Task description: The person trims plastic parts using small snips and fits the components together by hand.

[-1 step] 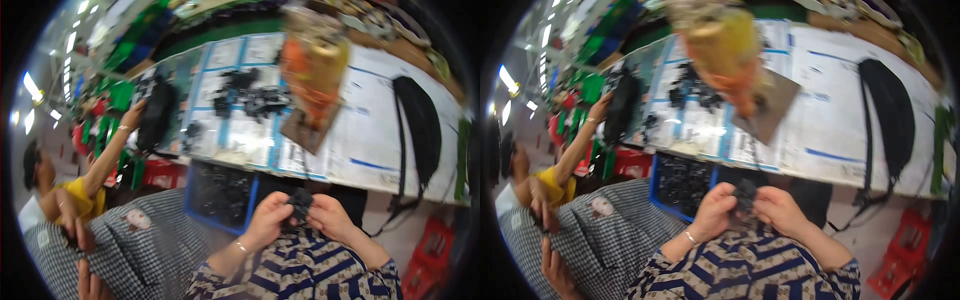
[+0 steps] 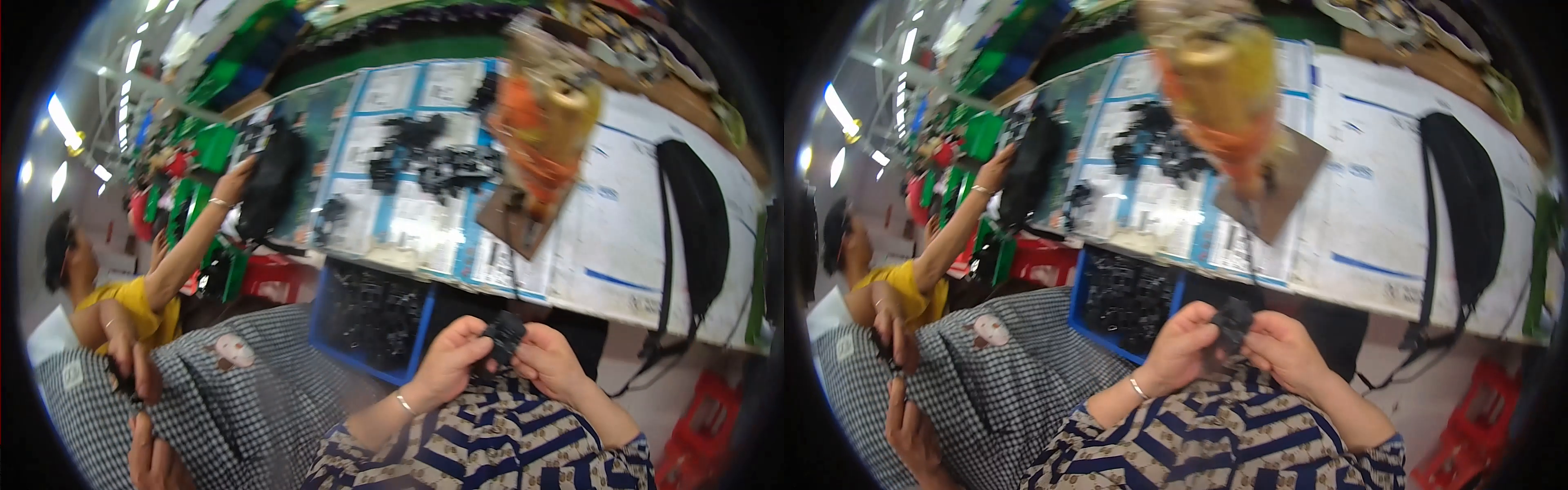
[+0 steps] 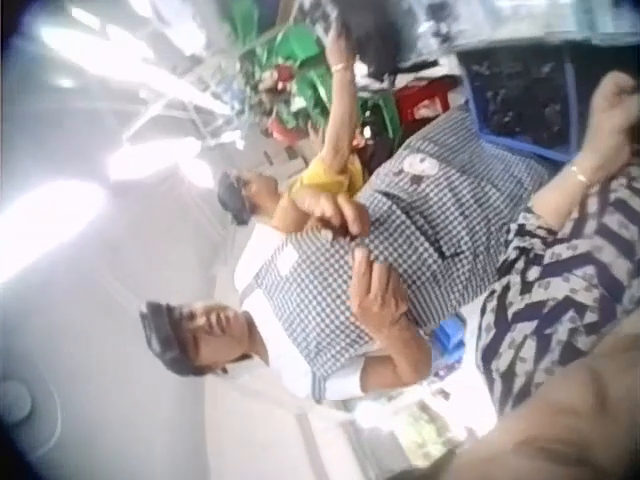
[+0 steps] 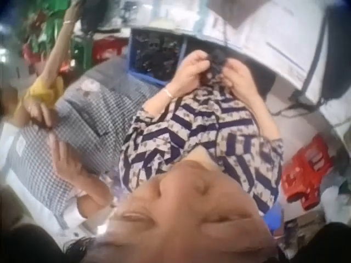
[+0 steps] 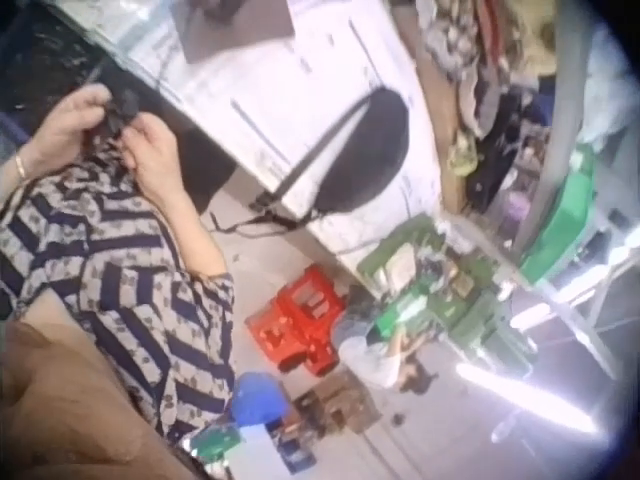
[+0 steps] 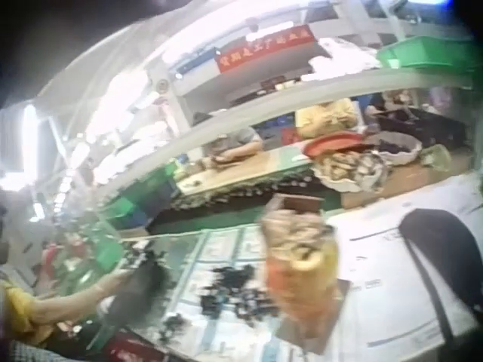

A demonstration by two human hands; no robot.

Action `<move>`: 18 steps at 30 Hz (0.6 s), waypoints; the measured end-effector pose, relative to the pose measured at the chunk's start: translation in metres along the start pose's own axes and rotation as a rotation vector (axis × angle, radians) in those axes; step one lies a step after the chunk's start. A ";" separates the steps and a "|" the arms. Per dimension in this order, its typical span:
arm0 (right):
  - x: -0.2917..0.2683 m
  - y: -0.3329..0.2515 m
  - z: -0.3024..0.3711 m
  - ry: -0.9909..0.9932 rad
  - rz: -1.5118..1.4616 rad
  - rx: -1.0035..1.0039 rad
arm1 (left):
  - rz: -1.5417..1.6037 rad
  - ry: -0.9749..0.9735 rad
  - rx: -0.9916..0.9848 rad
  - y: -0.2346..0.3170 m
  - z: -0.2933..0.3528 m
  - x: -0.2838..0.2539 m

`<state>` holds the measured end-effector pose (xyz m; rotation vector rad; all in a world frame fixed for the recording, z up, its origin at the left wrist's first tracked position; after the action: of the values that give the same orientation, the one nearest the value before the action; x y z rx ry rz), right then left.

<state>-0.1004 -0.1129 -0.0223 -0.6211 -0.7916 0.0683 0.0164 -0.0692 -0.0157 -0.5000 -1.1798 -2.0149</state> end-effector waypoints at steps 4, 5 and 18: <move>0.011 0.001 0.001 -0.035 -0.046 -0.005 | 0.035 -0.050 -0.009 0.008 0.007 0.004; 0.013 0.000 0.001 -0.028 -0.067 0.007 | 0.036 -0.066 -0.007 0.008 0.007 0.004; 0.022 0.003 -0.002 -0.084 -0.111 0.004 | 0.035 -0.123 -0.004 0.010 0.005 0.004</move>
<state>-0.0828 -0.1053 -0.0113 -0.5721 -0.9053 -0.0053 0.0214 -0.0694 -0.0053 -0.6504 -1.2320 -1.9801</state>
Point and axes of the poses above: each hand's wrist, its own z-axis away from the middle knuckle, its own x-axis out of the palm, y = z × x, the point moved 7 cm from there along -z, towards the middle knuckle, and after that the axes turned 5 degrees about y, right-handed, at the moved point
